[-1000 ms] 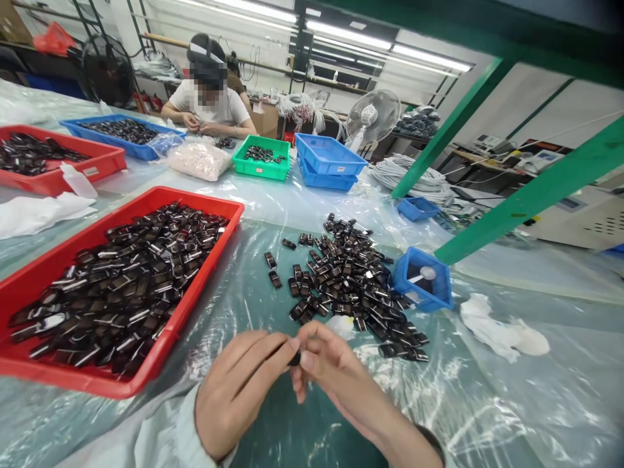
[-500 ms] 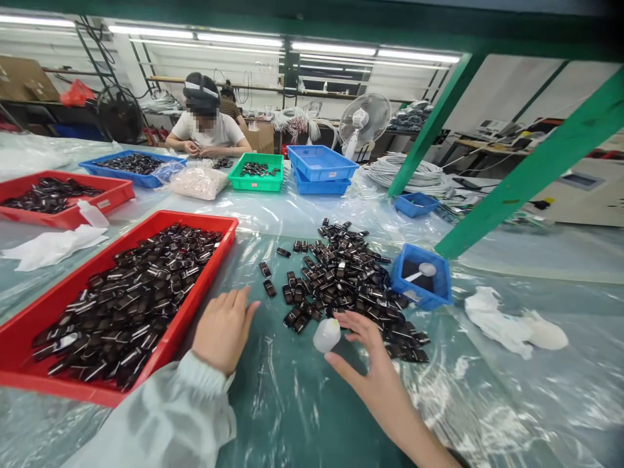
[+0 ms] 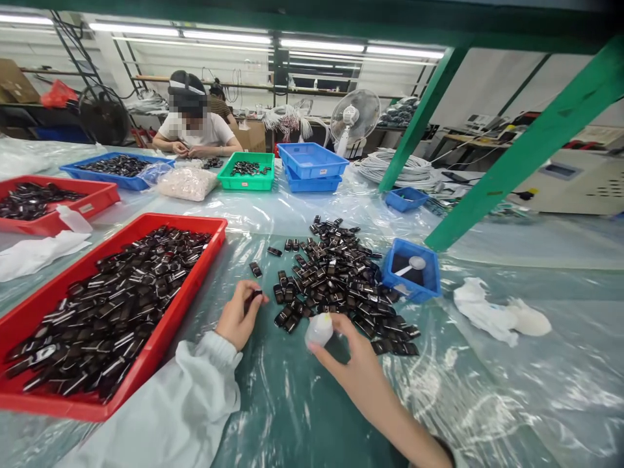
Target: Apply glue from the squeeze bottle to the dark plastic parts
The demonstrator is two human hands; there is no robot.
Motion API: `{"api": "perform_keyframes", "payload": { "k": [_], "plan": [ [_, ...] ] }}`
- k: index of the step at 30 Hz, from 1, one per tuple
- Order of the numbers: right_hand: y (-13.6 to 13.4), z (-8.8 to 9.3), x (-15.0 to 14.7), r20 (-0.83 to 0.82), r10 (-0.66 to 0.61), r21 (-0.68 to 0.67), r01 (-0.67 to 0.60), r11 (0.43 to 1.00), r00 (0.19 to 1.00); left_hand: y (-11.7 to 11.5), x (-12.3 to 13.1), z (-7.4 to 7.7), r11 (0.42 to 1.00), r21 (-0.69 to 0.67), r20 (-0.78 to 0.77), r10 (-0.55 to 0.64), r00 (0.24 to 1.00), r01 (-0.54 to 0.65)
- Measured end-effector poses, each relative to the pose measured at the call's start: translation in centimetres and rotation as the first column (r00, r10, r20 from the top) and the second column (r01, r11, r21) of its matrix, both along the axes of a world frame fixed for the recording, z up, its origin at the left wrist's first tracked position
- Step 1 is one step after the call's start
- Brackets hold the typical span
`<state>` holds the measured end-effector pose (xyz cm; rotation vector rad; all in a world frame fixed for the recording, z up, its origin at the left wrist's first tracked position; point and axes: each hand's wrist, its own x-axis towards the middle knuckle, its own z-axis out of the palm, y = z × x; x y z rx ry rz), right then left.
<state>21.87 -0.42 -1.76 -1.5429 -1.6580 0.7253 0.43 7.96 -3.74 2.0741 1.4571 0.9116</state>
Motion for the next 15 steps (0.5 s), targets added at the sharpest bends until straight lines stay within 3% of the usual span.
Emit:
{"api": "perform_keyframes", "payload": {
  "k": [8,15],
  "plan": [
    [-1.0,0.6,0.7,-0.182,-0.018,-0.008,0.017,1.000,0.983,-3.7,-0.8,0.7,0.998,-0.065,-0.004,-0.009,1.000,0.009],
    [-1.6,1.0,0.7,-0.175,-0.006,-0.084,-0.009,0.996,0.985,-4.2,-0.4,-0.6,0.993,-0.076,-0.129,-0.100,0.987,0.090]
  ]
}}
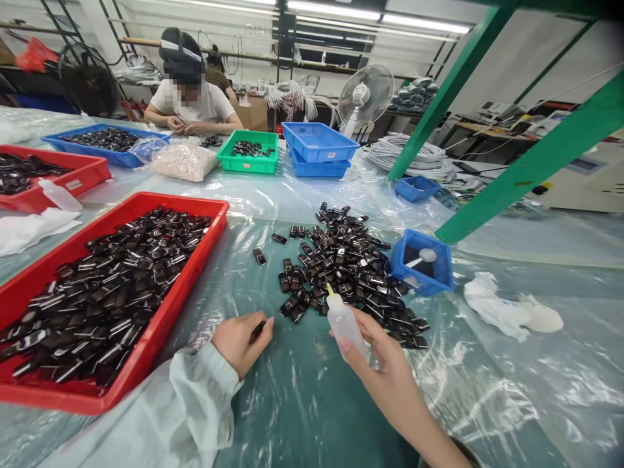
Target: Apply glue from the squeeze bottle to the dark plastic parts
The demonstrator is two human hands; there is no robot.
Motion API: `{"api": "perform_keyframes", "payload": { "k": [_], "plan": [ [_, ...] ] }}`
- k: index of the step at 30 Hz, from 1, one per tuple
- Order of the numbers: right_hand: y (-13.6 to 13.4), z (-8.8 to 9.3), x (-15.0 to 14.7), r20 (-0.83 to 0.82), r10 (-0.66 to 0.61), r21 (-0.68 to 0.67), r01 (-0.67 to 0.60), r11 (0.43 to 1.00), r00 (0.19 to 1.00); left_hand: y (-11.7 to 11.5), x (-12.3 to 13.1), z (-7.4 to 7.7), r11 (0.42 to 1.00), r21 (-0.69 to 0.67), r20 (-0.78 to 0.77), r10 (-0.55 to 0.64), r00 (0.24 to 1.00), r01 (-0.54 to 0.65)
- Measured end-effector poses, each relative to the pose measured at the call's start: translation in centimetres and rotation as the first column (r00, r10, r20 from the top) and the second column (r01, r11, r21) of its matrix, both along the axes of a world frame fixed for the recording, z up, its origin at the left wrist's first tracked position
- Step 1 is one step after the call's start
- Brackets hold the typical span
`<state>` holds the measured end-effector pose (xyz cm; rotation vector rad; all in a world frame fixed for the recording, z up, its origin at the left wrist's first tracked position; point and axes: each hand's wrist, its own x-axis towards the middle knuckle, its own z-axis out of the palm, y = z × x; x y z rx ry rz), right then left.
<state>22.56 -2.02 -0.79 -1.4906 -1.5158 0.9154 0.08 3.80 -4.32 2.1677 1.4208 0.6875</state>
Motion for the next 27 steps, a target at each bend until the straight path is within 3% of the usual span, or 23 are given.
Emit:
{"api": "perform_keyframes", "payload": {
  "k": [4,8,17,27],
  "plan": [
    [-0.4,0.0,0.2,-0.046,-0.040,0.015,0.041,0.999,0.998,-0.5,0.0,0.4,0.998,0.006,-0.003,-0.055,0.998,0.055],
    [-0.7,0.6,0.4,-0.055,0.019,0.048,-0.017,0.999,0.998,-1.3,0.1,1.6,0.990,0.028,0.068,-0.137,0.988,0.136],
    [-1.0,1.0,0.5,-0.097,0.068,0.053,-0.063,0.997,0.993,-1.7,-0.1,2.6,0.952,-0.042,0.454,-0.251,0.855,0.302],
    [-1.2,1.1,0.1,-0.113,0.057,0.002,-0.057,0.998,0.992,-2.2,-0.1,2.8,0.948,-0.028,0.454,-0.269,0.849,0.316]
  ]
}}
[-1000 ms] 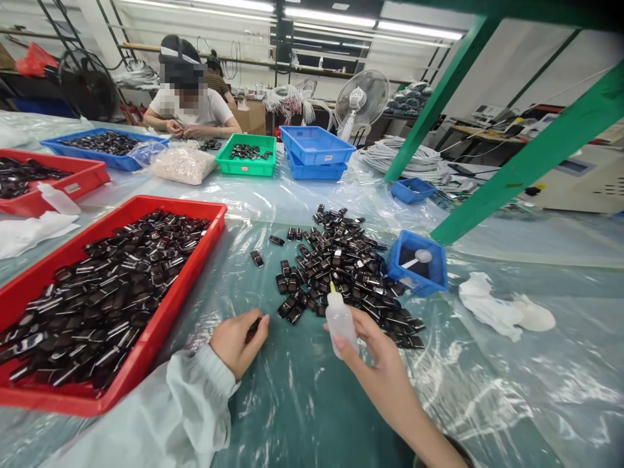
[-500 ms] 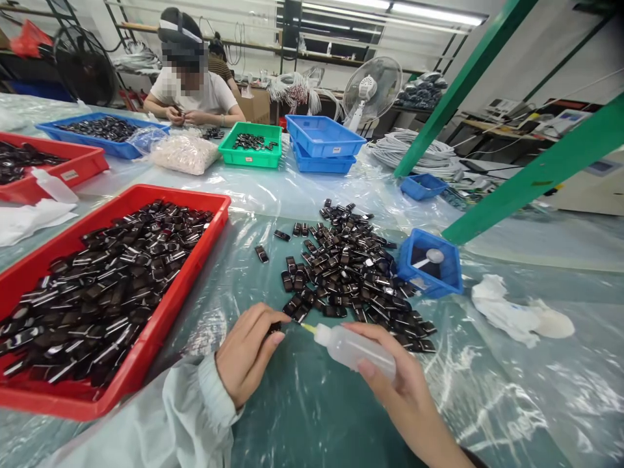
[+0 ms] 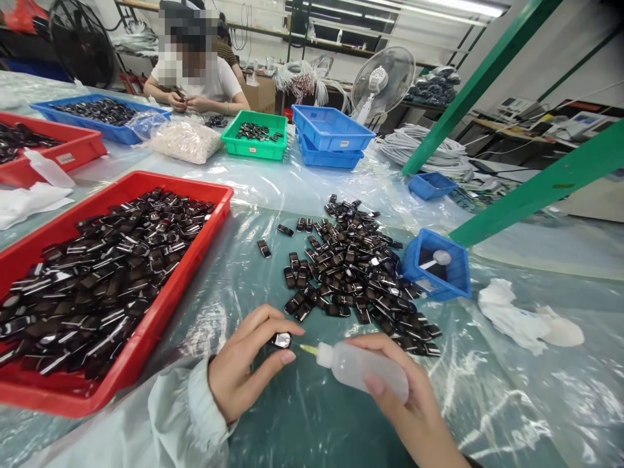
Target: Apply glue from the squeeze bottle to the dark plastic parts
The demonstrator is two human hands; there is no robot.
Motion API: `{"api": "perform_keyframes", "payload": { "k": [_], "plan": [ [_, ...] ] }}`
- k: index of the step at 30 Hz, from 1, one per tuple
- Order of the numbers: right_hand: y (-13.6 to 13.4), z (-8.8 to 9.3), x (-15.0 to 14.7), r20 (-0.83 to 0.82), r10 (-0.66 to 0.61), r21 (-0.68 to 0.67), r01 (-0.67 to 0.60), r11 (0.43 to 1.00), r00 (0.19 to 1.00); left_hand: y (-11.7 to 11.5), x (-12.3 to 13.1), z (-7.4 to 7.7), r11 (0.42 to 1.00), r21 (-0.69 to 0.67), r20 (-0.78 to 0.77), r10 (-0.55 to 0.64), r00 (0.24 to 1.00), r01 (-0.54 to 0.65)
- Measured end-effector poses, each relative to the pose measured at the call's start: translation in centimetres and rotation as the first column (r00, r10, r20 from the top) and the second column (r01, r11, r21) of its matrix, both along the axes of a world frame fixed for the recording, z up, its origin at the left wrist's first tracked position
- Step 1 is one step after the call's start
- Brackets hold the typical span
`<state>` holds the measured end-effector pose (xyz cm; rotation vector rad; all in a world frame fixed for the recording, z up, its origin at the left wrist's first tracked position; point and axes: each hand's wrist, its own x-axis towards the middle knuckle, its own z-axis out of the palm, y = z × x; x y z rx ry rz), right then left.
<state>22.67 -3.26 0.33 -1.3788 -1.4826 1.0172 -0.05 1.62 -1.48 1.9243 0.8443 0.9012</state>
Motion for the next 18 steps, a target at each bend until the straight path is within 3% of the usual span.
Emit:
{"api": "perform_keyframes", "payload": {
  "k": [4,9,18],
  "plan": [
    [0.05,-0.07,0.14,0.043,0.091,-0.007,-0.091,0.996,0.995,-0.33,0.14,-0.05,0.999,0.010,0.007,-0.034,0.999,0.034],
    [-0.05,-0.26,0.33,0.032,0.044,0.016,-0.044,0.999,0.999,-0.60,0.21,0.02,0.999,0.018,0.004,-0.027,1.000,0.027],
    [-0.05,-0.40,0.77,0.125,0.076,0.094,-0.088,0.992,0.989,-0.66,0.14,0.33,1.000,0.009,0.020,0.003,1.000,-0.003]
  ]
}}
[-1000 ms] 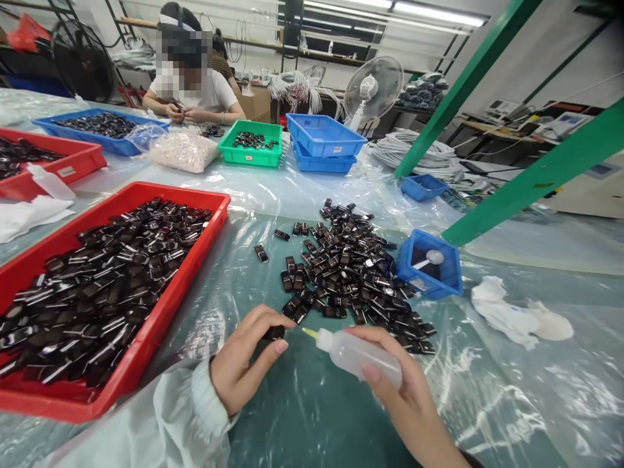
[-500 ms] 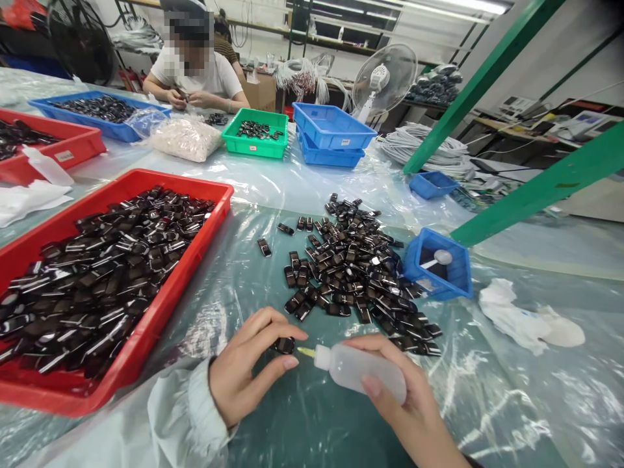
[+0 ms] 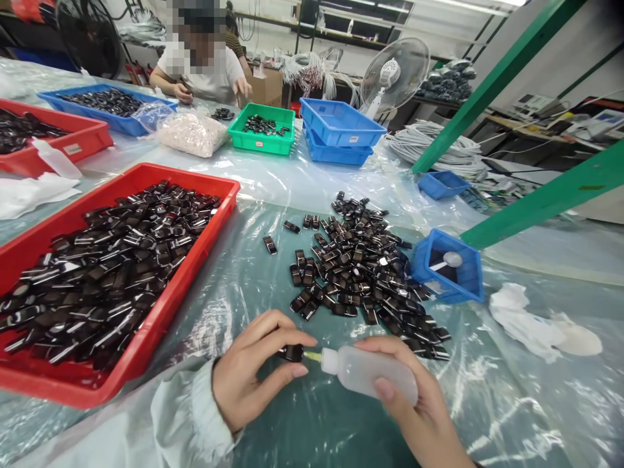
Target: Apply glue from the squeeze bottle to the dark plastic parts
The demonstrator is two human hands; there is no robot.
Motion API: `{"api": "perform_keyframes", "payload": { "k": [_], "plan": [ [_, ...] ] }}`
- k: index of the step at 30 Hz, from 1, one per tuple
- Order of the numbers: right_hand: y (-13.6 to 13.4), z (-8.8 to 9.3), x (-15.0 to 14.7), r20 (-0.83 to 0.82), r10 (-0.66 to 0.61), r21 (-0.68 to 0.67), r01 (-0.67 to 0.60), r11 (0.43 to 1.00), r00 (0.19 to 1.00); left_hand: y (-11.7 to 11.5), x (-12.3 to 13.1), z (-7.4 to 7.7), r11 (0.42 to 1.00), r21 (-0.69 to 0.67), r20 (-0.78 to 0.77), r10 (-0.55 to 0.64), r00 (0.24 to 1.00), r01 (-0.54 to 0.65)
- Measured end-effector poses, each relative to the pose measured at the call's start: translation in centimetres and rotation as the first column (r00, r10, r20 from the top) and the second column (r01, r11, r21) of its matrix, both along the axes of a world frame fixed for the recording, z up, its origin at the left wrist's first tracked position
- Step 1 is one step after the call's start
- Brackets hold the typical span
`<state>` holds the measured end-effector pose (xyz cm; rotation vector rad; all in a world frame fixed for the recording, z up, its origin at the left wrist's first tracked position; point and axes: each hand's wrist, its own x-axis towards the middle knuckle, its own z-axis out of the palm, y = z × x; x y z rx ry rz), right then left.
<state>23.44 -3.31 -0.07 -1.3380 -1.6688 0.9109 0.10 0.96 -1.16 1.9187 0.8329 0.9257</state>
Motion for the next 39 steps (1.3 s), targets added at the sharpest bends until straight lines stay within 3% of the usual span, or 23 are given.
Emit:
{"api": "perform_keyframes", "payload": {
  "k": [8,16,39],
  "plan": [
    [0.04,0.10,-0.09,0.010,-0.015,0.014,0.015,1.000,1.000,-0.09,-0.07,0.07,1.000,0.010,0.003,0.023,1.000,-0.023],
    [-0.04,0.00,0.11,-0.053,-0.031,-0.070,0.027,0.997,0.998,-0.17,-0.09,0.09,0.999,0.041,-0.010,0.011,1.000,-0.011],
    [0.11,0.25,0.70,0.013,0.012,-0.006,-0.012,1.000,1.000,-0.31,-0.12,-0.10,0.999,0.049,-0.037,0.000,0.999,0.002]
  ]
}}
